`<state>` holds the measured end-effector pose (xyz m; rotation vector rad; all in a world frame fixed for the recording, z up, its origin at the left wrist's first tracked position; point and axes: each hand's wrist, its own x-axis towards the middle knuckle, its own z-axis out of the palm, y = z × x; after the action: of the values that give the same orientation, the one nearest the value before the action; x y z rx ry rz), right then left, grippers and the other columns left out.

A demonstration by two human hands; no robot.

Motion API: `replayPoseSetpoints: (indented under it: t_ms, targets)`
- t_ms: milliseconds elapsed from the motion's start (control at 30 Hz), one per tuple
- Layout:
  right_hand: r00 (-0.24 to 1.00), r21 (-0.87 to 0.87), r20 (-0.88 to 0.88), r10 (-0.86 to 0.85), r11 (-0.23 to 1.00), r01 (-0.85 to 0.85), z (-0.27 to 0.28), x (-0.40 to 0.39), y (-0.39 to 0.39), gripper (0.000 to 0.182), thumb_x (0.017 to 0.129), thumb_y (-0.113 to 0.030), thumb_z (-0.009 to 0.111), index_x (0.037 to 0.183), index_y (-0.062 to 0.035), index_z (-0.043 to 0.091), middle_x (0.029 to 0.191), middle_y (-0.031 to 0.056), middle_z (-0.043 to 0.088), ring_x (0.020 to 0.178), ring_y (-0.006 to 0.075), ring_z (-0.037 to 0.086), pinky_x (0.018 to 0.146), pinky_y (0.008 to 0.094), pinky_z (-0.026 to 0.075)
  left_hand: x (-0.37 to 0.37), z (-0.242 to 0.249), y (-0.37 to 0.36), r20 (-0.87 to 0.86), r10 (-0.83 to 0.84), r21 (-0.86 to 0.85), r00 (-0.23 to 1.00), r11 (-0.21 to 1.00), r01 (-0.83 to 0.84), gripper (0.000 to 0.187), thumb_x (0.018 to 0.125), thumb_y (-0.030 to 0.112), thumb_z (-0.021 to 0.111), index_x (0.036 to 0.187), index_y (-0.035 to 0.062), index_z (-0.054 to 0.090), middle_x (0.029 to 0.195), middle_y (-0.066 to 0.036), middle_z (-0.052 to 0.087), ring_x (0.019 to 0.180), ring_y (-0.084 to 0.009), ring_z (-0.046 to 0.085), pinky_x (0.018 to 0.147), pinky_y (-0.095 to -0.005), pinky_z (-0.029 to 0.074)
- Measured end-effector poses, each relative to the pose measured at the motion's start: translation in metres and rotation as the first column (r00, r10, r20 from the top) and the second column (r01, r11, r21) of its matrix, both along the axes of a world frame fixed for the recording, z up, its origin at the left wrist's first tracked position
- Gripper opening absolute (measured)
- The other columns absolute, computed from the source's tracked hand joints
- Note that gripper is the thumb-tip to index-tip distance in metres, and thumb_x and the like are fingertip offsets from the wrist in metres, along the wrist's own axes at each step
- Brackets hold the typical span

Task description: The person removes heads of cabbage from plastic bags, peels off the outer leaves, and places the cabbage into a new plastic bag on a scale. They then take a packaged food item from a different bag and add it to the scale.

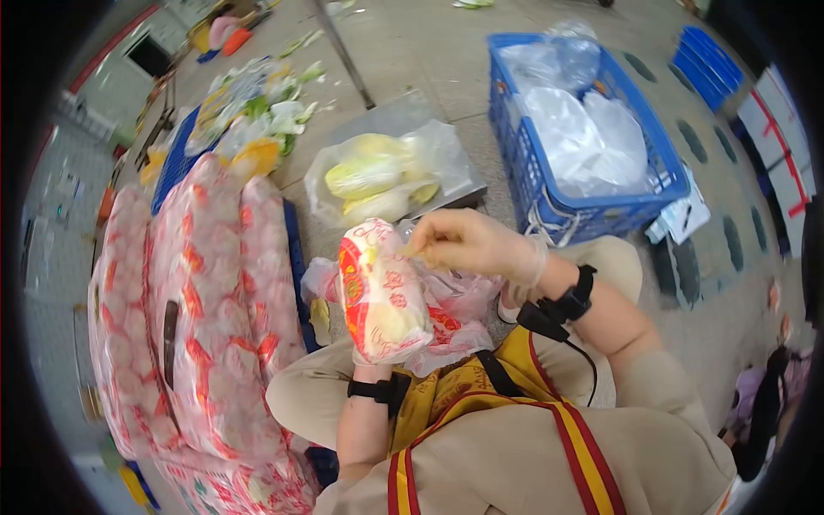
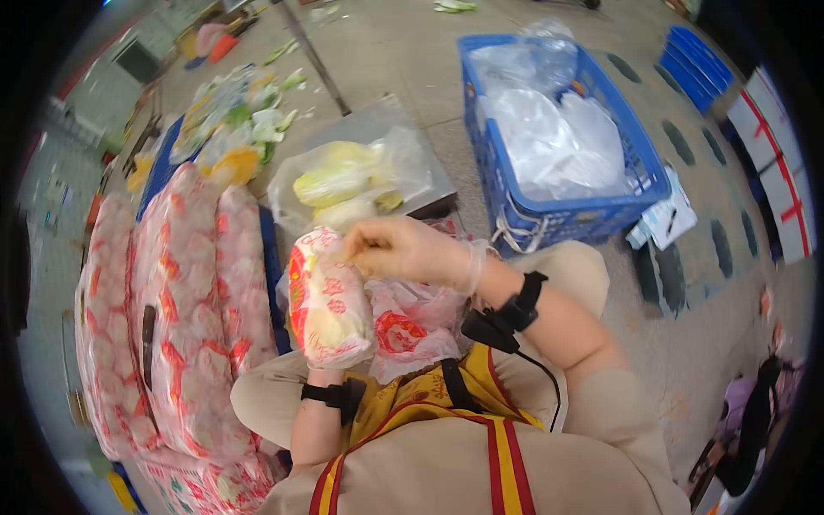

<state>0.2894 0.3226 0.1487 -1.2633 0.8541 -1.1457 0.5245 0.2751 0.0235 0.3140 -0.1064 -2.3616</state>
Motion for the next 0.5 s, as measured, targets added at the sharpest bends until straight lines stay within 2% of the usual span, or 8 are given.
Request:
replayPoseSetpoints:
  t_ms: [33,67,100,133,167,200,367,500]
  targets:
    - [1.0,-0.006,-0.015,0.027,1.0,-0.027,0.002,0.009,-0.003,0.021,0.083,-0.01,0.06,0.102,-0.001,0.058,0.077,0.0009,0.058,0.068,0.011,0.054,0.066,0.0273,0.045,-0.007,0.009,-0.006,0.007,-0.021,-0.058,1.0,0.998,0.022,0.044,0.097,0.031,0.042,0.133,0.0068,0.04,0.127,-0.013,0.05,0.113,-0.0255,0.05,0.097,-0.0394,0.043]
    - [0.952,-0.274,-0.264,-0.151,0.959,0.077,0.003,0.019,-0.002,0.024,0.081,-0.01,0.061,0.103,-0.0014,0.058,0.075,0.0024,0.057,0.067,0.014,0.053,0.065,0.0283,0.045,-0.012,0.019,-0.003,0.159,0.046,-0.137,0.986,0.99,-0.024,0.039,0.098,0.029,0.04,0.13,0.0062,0.044,0.123,-0.011,0.054,0.109,-0.0247,0.053,0.096,-0.0382,0.044]
    - [0.822,-0.541,-0.43,-0.374,0.835,0.096,0.002,0.028,0.0,0.027,0.078,-0.009,0.063,0.104,-0.0017,0.058,0.073,0.0038,0.055,0.065,0.017,0.053,0.064,0.0292,0.044,-0.011,0.03,-0.002,0.145,0.064,-0.137,0.987,0.99,-0.044,0.039,0.098,0.029,0.04,0.13,0.0062,0.044,0.123,-0.011,0.054,0.109,-0.0247,0.053,0.096,-0.0382,0.044]
    - [0.765,-0.62,-0.425,-0.484,0.772,0.144,-0.006,0.038,-0.002,0.028,0.074,-0.01,0.065,0.1,-0.0024,0.06,0.072,0.0078,0.052,0.067,0.0224,0.054,0.063,0.0308,0.045,-0.008,0.038,-0.001,0.102,0.055,-0.248,0.993,0.968,-0.028,0.043,0.097,0.033,0.039,0.132,0.0064,0.042,0.125,-0.011,0.052,0.111,-0.0248,0.052,0.097,-0.038,0.043]
    - [0.765,-0.618,-0.436,-0.474,0.775,0.128,-0.013,0.04,-0.005,0.028,0.074,-0.01,0.065,0.1,-0.0024,0.06,0.072,0.0078,0.052,0.067,0.0224,0.054,0.063,0.0308,0.045,-0.006,0.043,-0.001,0.065,0.039,-0.356,0.997,0.934,-0.014,0.047,0.097,0.037,0.038,0.133,0.0065,0.04,0.127,-0.011,0.051,0.113,-0.0248,0.051,0.098,-0.0377,0.042]
    - [0.732,-0.666,-0.467,-0.495,0.742,0.077,-0.018,0.042,-0.006,0.025,0.074,-0.01,0.064,0.097,-0.0022,0.061,0.073,0.0087,0.052,0.069,0.0232,0.054,0.064,0.0311,0.045,-0.014,0.045,0.001,0.204,0.11,-0.213,0.973,0.975,-0.065,0.062,0.093,0.055,0.035,0.133,0.0082,0.041,0.125,-0.011,0.052,0.11,-0.0244,0.054,0.094,-0.0387,0.045]
    - [0.691,-0.692,-0.519,-0.504,0.722,0.006,-0.028,0.042,-0.011,0.013,0.075,-0.006,0.062,0.088,-0.0017,0.061,0.077,0.0106,0.054,0.073,0.0246,0.055,0.067,0.0307,0.046,-0.012,0.043,0.004,0.218,0.085,-0.186,0.972,0.981,-0.044,0.061,0.093,0.054,0.035,0.133,0.0075,0.041,0.126,-0.012,0.052,0.11,-0.0249,0.054,0.096,-0.0389,0.044]
    - [0.863,-0.491,-0.429,-0.268,0.871,0.027,-0.018,0.029,-0.008,0.007,0.077,-0.001,0.059,0.084,-0.0005,0.058,0.081,0.0081,0.057,0.075,0.0195,0.056,0.069,0.0283,0.045,-0.012,0.032,0.002,0.099,0.045,-0.15,0.994,0.988,-0.03,0.061,0.093,0.052,0.036,0.134,0.0075,0.038,0.129,-0.012,0.049,0.113,-0.0248,0.051,0.098,-0.0381,0.042]
